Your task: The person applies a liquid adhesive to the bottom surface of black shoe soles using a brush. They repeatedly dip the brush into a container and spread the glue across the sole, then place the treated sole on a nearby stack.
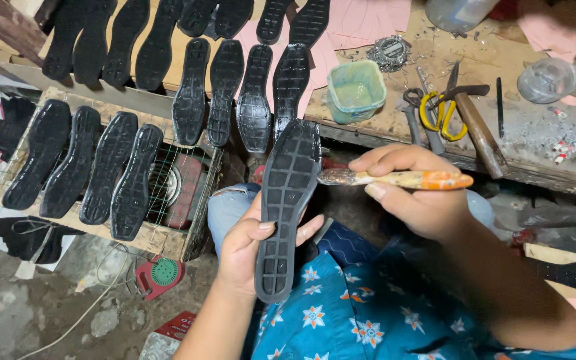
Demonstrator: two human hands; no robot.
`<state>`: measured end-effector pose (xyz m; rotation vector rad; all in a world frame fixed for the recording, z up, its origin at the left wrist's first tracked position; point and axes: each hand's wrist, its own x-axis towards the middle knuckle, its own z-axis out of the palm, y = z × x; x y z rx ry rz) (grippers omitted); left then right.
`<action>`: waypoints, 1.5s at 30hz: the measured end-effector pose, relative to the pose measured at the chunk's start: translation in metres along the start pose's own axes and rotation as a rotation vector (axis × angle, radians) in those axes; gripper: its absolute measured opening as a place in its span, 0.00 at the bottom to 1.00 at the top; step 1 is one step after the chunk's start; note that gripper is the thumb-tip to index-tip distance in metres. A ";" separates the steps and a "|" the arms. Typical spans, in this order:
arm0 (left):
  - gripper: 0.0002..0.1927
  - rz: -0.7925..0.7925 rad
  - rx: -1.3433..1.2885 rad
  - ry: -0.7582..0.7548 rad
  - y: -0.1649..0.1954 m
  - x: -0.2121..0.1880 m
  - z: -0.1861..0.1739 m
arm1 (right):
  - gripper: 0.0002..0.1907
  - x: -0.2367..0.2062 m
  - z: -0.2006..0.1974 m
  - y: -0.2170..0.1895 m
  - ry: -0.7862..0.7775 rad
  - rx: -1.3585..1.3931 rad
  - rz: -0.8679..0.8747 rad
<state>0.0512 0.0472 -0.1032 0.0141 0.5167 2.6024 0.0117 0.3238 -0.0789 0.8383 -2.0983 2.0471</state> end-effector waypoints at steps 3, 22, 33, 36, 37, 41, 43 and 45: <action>0.42 -0.004 0.020 0.000 0.002 -0.002 0.005 | 0.12 -0.003 0.008 -0.003 -0.038 -0.149 -0.010; 0.44 0.053 0.101 -0.059 0.003 -0.001 0.010 | 0.11 -0.003 0.028 -0.020 -0.031 -0.263 -0.019; 0.40 0.097 0.084 -0.085 0.003 0.021 0.013 | 0.13 -0.007 0.030 -0.028 -0.122 -0.295 -0.090; 0.40 0.116 0.076 -0.103 0.006 0.026 0.015 | 0.14 -0.009 0.031 -0.028 -0.153 -0.331 -0.023; 0.40 0.113 0.074 -0.109 0.006 0.027 0.015 | 0.14 -0.009 0.032 -0.029 -0.109 -0.357 -0.063; 0.40 0.091 0.091 -0.138 0.006 0.029 0.016 | 0.15 -0.003 0.024 -0.031 -0.017 -0.466 -0.163; 0.38 0.121 0.103 -0.203 0.005 0.033 0.017 | 0.14 -0.002 0.021 -0.033 -0.086 -0.477 -0.155; 0.40 0.101 0.093 -0.142 0.006 0.036 0.017 | 0.13 -0.002 0.020 -0.035 -0.230 -0.445 -0.117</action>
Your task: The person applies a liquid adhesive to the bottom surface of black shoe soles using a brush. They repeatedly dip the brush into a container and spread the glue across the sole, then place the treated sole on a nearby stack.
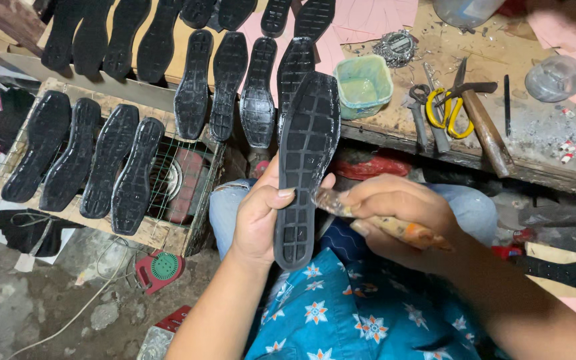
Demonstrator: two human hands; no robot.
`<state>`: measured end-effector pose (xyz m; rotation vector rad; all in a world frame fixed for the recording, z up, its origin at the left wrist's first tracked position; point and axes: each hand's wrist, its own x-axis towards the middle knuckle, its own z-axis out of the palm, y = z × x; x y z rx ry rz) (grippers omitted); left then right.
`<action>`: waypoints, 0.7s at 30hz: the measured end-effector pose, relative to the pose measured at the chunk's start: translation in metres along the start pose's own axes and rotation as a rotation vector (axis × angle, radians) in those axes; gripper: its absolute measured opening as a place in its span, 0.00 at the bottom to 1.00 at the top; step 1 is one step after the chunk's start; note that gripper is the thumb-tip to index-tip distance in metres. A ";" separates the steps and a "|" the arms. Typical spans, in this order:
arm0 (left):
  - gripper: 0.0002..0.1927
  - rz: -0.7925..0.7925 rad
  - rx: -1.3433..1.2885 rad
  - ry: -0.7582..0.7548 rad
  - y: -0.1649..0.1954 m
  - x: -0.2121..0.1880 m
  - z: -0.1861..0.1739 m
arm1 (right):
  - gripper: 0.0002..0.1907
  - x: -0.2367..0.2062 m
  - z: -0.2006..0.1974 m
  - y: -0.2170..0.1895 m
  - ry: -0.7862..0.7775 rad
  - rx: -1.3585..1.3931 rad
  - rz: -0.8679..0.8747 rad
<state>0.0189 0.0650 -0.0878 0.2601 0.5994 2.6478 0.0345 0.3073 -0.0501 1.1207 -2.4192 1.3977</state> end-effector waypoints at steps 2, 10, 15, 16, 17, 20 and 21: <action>0.41 -0.013 -0.006 0.023 0.000 0.004 0.001 | 0.13 0.000 0.000 0.000 0.038 0.079 -0.053; 0.38 -0.015 -0.146 0.039 0.002 0.013 0.008 | 0.14 -0.009 0.003 -0.001 0.028 0.261 0.009; 0.38 -0.011 -0.086 -0.048 0.002 0.016 0.008 | 0.15 -0.003 -0.003 -0.006 0.137 0.046 -0.103; 0.38 -0.005 -0.062 -0.078 0.001 0.018 0.008 | 0.16 0.002 -0.004 -0.007 0.117 0.016 -0.115; 0.38 -0.004 -0.076 -0.060 0.002 0.019 0.009 | 0.16 0.005 -0.004 -0.009 0.095 -0.014 -0.128; 0.38 0.009 -0.094 -0.017 0.004 0.021 0.007 | 0.15 0.010 -0.001 -0.017 0.053 -0.010 -0.127; 0.38 0.015 -0.088 -0.015 0.005 0.021 0.006 | 0.15 0.008 0.001 -0.018 0.042 0.007 -0.118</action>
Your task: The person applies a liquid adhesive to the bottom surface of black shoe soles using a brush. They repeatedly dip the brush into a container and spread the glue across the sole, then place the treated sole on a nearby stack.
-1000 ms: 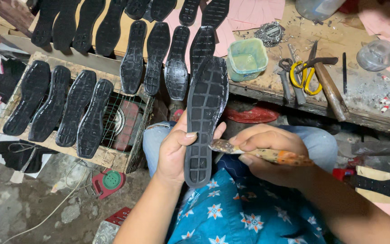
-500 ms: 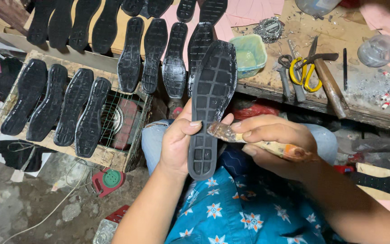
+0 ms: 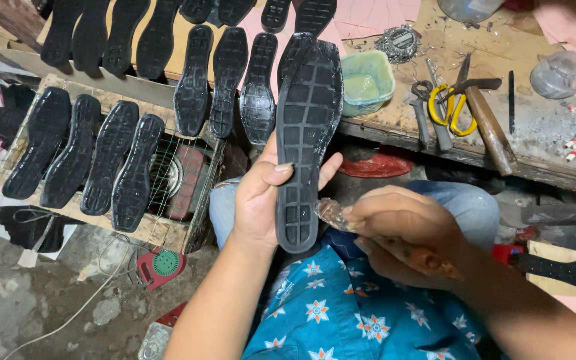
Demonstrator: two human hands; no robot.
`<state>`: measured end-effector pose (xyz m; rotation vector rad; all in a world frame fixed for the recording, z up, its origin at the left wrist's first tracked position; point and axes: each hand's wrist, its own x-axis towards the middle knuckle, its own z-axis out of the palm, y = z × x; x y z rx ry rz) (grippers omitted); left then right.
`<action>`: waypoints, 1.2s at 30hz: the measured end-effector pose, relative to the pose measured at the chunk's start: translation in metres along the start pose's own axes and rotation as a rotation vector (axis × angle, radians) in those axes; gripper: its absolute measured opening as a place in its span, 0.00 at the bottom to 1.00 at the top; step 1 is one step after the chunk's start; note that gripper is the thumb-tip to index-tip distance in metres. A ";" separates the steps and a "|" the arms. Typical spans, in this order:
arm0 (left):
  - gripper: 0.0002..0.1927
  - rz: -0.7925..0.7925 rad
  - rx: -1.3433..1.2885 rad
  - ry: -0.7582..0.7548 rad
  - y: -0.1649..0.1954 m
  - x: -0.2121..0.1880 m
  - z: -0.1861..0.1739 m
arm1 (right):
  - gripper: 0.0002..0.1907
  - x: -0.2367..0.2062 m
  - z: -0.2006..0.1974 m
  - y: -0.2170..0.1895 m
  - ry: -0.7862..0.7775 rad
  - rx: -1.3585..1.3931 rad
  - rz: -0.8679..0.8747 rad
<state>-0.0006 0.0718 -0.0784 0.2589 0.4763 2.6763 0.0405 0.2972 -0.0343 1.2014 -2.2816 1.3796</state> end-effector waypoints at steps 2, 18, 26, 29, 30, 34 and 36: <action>0.38 0.019 0.007 0.015 0.002 -0.002 -0.003 | 0.16 -0.005 -0.003 0.005 0.024 -0.030 -0.111; 0.33 0.063 -0.117 0.111 -0.001 -0.045 -0.011 | 0.11 0.051 -0.032 0.234 0.145 -0.639 0.287; 0.39 0.043 -0.064 0.132 0.011 -0.041 -0.012 | 0.08 0.046 -0.039 0.208 0.303 -0.613 0.181; 0.41 0.043 -0.029 0.113 0.014 -0.032 -0.016 | 0.11 0.038 -0.046 0.184 0.233 -0.173 0.419; 0.41 0.036 -0.029 0.095 0.014 -0.027 -0.017 | 0.10 0.035 -0.048 0.176 0.262 -0.271 0.337; 0.41 0.007 -0.038 0.063 0.016 -0.015 -0.019 | 0.09 0.020 -0.044 0.144 0.300 -0.033 0.623; 0.41 -0.001 -0.028 0.050 0.016 -0.010 -0.018 | 0.09 0.012 -0.035 0.125 0.287 0.317 0.721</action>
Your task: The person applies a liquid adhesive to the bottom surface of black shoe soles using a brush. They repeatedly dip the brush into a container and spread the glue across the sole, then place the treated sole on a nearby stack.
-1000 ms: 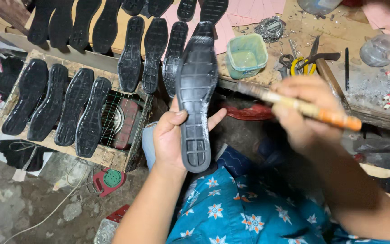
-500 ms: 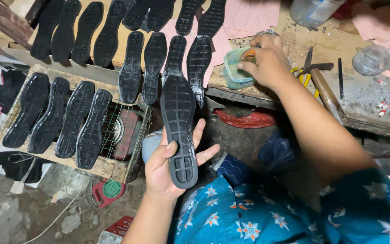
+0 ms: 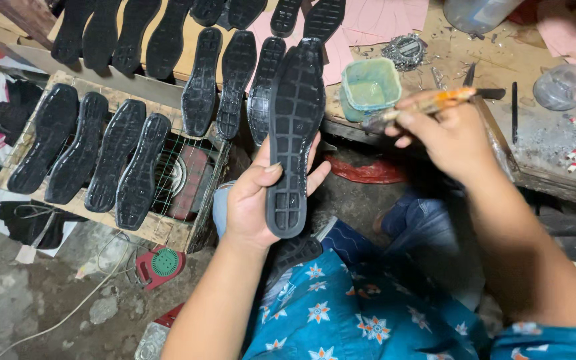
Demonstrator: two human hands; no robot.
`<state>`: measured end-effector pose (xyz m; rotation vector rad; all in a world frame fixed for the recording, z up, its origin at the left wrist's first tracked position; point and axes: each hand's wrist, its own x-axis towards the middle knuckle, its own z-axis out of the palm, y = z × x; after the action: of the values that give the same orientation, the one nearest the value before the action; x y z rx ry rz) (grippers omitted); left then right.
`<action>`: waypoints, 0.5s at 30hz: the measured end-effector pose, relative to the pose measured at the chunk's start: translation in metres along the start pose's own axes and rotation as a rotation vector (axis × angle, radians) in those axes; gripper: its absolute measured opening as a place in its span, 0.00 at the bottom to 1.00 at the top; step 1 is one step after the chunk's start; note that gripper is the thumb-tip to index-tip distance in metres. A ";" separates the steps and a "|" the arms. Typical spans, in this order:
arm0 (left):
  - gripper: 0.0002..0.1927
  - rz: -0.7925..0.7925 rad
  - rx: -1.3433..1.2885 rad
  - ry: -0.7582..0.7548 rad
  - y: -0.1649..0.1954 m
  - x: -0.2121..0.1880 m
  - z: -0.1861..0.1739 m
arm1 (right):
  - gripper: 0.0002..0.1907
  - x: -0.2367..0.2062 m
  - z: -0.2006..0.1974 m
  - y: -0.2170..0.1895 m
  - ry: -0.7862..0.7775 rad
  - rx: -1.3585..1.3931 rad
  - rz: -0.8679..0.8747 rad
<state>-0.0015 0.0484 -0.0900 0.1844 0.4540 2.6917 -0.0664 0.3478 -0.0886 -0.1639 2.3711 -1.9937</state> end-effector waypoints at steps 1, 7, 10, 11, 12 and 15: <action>0.41 -0.003 0.006 -0.012 0.000 0.004 0.001 | 0.09 -0.016 0.005 -0.003 -0.059 0.126 -0.101; 0.39 -0.012 0.005 -0.071 -0.008 0.013 0.012 | 0.11 -0.083 0.033 -0.026 -0.332 0.211 -0.411; 0.39 -0.008 0.000 -0.035 -0.010 0.013 0.015 | 0.12 -0.088 0.041 -0.038 -0.361 0.049 -0.461; 0.39 -0.006 0.008 -0.037 -0.010 0.013 0.016 | 0.13 -0.087 0.043 -0.041 -0.368 0.001 -0.478; 0.39 -0.003 0.017 -0.040 -0.010 0.013 0.016 | 0.12 -0.087 0.043 -0.045 -0.356 -0.029 -0.497; 0.40 -0.011 0.039 -0.048 -0.010 0.012 0.014 | 0.12 -0.086 0.043 -0.053 -0.319 -0.100 -0.550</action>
<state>-0.0061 0.0657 -0.0797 0.2564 0.4921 2.6630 0.0262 0.3055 -0.0470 -1.1540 2.3801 -1.8319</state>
